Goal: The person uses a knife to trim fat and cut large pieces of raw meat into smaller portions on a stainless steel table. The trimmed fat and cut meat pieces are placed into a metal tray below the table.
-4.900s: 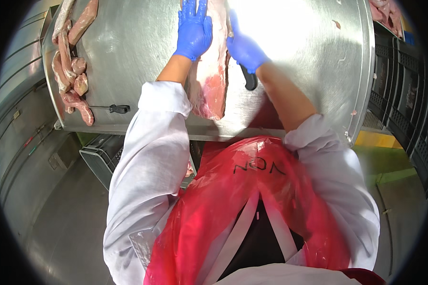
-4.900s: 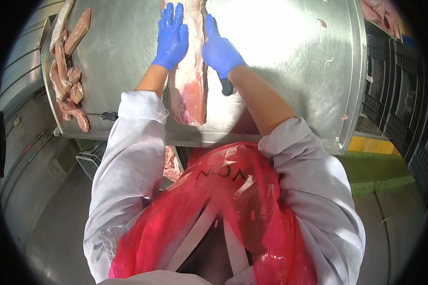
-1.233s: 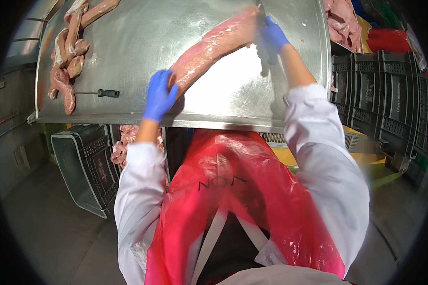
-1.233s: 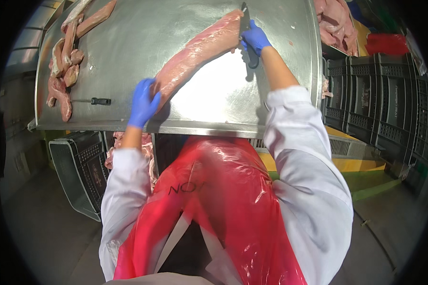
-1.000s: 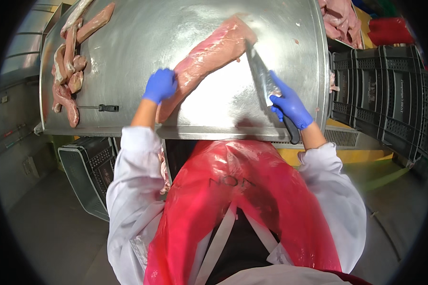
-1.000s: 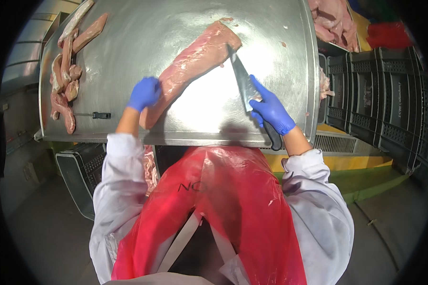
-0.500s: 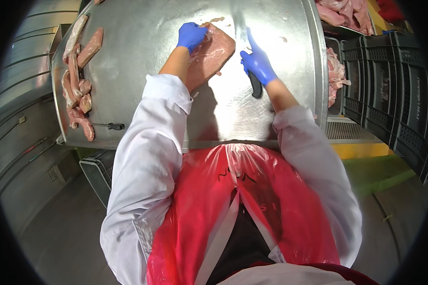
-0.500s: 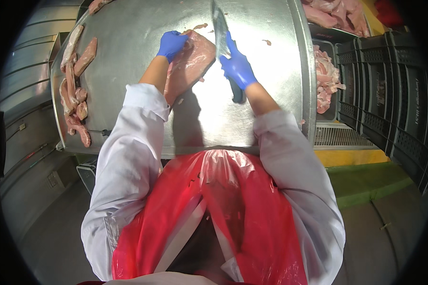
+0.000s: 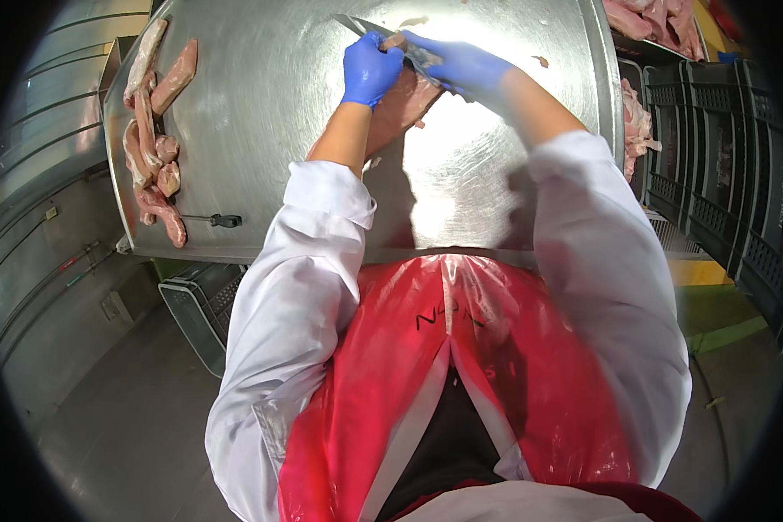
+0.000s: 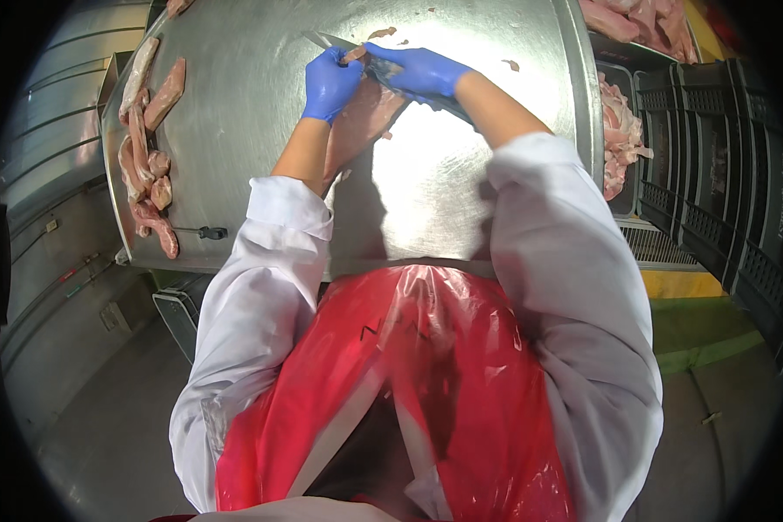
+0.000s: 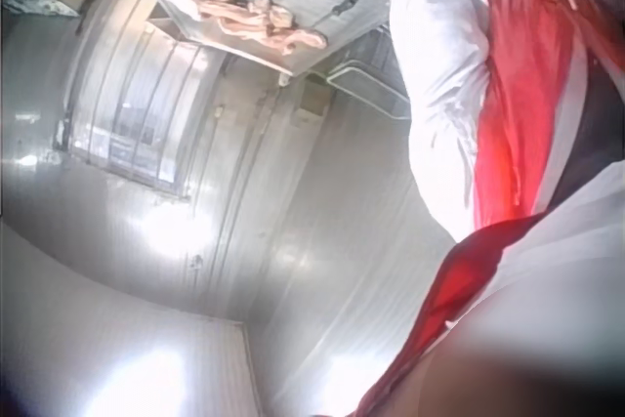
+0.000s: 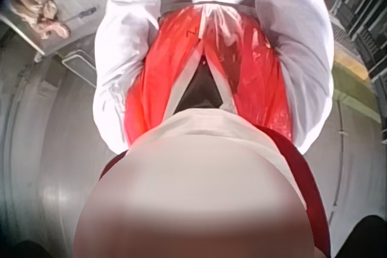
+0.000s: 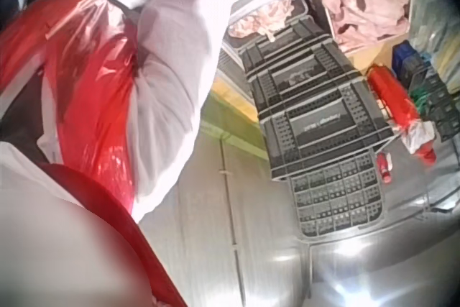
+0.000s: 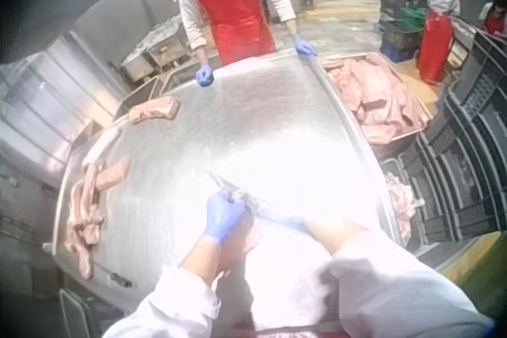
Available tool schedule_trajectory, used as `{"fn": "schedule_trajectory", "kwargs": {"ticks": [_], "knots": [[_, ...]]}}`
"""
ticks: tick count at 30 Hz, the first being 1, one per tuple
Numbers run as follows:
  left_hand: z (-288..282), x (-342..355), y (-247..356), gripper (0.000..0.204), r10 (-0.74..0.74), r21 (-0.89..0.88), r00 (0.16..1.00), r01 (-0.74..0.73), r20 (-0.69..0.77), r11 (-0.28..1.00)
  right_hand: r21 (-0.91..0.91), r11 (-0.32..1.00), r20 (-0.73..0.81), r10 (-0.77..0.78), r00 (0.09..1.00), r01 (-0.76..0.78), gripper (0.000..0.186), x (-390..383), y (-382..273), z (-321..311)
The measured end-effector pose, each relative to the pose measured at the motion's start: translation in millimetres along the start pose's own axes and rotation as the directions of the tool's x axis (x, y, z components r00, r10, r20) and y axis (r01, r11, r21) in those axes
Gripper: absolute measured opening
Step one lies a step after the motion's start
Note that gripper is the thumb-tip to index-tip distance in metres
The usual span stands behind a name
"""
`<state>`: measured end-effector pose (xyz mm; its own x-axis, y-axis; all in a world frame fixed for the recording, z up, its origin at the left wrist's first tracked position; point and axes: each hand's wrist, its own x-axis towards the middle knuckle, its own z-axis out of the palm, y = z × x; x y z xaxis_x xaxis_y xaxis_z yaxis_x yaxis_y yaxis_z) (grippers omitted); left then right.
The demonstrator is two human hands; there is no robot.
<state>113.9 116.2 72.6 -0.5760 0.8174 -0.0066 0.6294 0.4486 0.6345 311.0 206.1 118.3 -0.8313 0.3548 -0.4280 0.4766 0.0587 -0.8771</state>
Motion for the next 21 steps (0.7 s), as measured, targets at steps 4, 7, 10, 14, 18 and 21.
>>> {"fn": "schedule_trajectory", "kwargs": {"ticks": [4, 7, 10, 14, 18, 21], "knots": [[-28, 9, -15, 0.029, -0.079, -0.102, 0.997, 0.081, 0.023, 0.992, -0.097, 0.995, 0.139, 0.006, 0.99, 0.007, 0.074, -14, 16, -13], [-41, 21, -12, 0.029, -0.035, -0.072, 0.998, 0.038, 0.047, 0.997, -0.055, 0.997, 0.281, -0.029, 0.959, 0.046, 0.082, -6, 67, -28], [-35, 25, -12, 0.025, 0.018, -0.149, 0.992, 0.001, 0.129, 0.989, -0.024, 0.999, 0.175, -0.044, 0.984, 0.049, 0.083, 14, 17, 3], [-58, 59, -53, 0.027, 0.034, -0.169, 0.993, -0.014, 0.111, 0.985, -0.142, 0.988, 0.259, -0.016, 0.966, 0.054, 0.085, 12, 12, 5], [-77, 65, -52, 0.029, -0.005, -0.238, 0.99, 0.038, 0.138, 0.971, -0.229, 0.967, 0.333, -0.031, 0.942, 0.113, 0.083, 13, 52, -11], [-74, 55, -16, 0.027, 0.069, -0.322, 0.982, -0.009, 0.176, 0.947, -0.131, 0.985, 0.241, -0.076, 0.968, 0.11, 0.082, 32, 11, 22]]}}
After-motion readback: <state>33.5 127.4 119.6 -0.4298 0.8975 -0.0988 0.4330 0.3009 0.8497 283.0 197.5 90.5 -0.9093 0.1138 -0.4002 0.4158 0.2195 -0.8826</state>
